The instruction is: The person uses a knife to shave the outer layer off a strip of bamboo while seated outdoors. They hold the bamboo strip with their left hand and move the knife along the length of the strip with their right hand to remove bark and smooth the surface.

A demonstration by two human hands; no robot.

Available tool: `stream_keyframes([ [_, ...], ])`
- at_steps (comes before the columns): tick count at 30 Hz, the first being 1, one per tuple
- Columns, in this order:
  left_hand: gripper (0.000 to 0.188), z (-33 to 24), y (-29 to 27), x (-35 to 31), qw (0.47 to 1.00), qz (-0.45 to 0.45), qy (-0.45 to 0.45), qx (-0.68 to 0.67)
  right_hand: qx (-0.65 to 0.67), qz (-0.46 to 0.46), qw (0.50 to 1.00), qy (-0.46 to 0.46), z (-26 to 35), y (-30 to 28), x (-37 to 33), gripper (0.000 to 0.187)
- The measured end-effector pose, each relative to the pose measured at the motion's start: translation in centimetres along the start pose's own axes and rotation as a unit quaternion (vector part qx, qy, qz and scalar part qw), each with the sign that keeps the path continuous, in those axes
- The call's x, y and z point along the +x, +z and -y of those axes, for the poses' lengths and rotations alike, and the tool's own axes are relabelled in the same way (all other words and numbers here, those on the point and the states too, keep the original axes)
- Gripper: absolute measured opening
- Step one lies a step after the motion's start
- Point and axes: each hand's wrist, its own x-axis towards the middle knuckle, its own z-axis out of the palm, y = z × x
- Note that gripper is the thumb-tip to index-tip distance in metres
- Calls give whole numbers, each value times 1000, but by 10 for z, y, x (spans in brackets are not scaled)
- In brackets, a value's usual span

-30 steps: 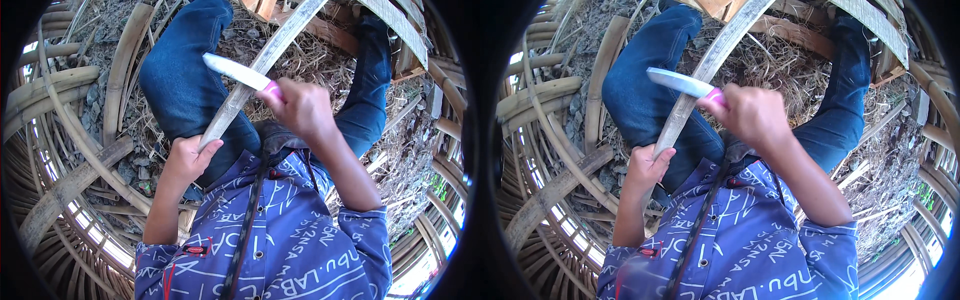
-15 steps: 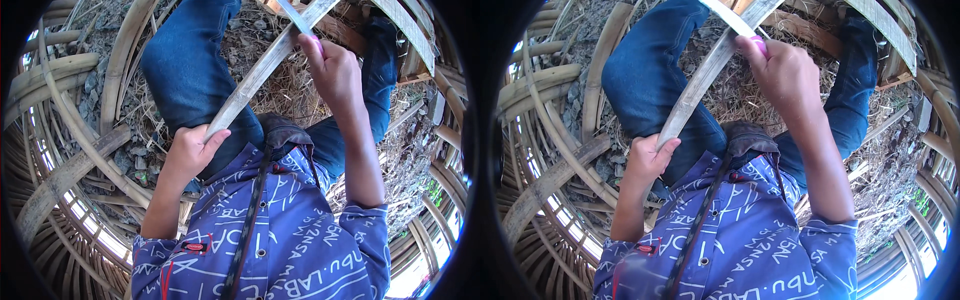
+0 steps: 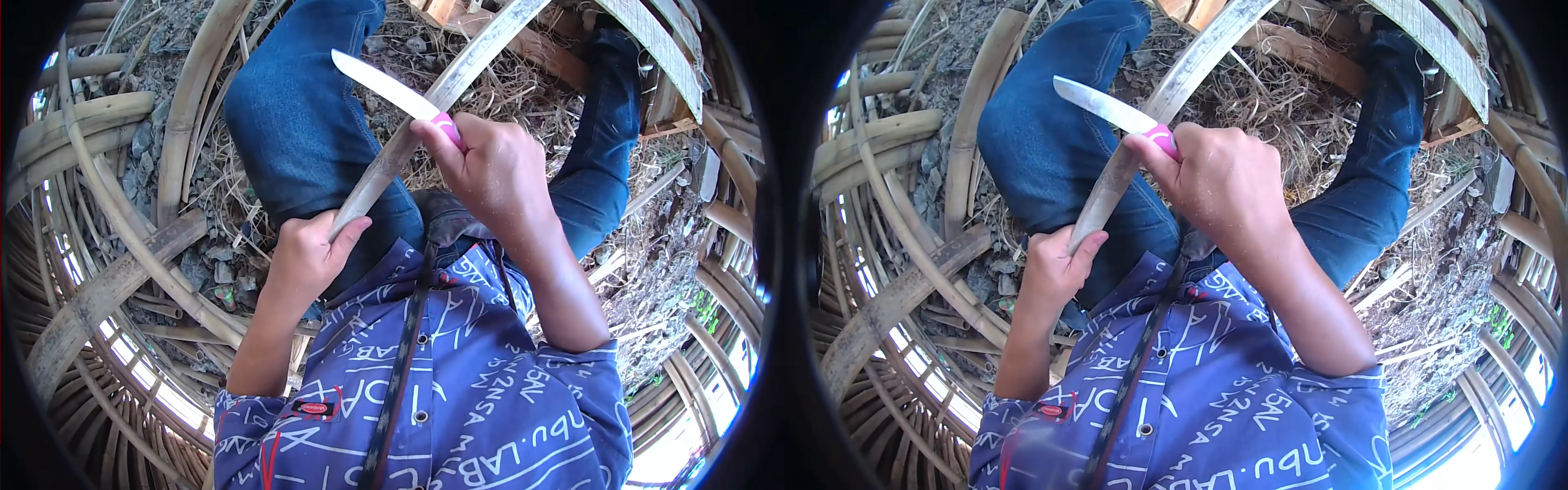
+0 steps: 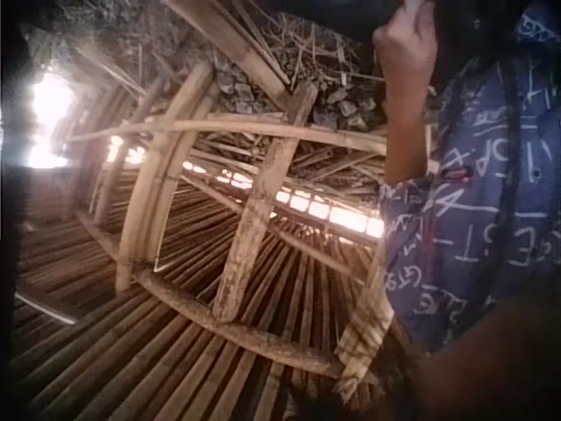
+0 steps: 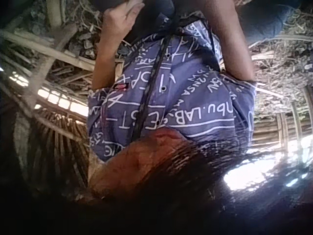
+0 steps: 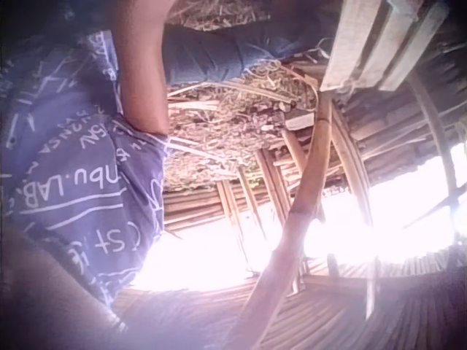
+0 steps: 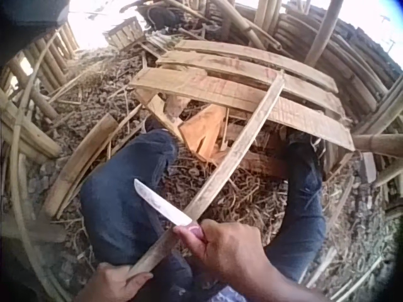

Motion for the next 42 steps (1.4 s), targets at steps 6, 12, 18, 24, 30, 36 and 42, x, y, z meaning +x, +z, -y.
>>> stream_keyframes([
  [6,29,4,7,1,999,-15,26,33,18,-10,999,38,-3,2,3,56],
  [12,28,2,6,1,1000,-17,0,12,8,-38,997,60,-15,-3,16,57],
  [18,28,3,5,0,999,-5,28,23,66,-4,996,63,-6,-5,5,57],
  [24,24,6,7,-1,1000,0,18,21,162,40,983,81,-17,1,5,60],
  [30,22,5,6,0,999,11,13,27,587,201,751,225,-33,-4,10,59],
  [36,22,5,6,1,1000,13,14,7,624,281,689,239,-31,1,7,64],
  [42,23,5,6,2,1000,18,8,8,629,280,668,283,-30,-2,8,63],
])
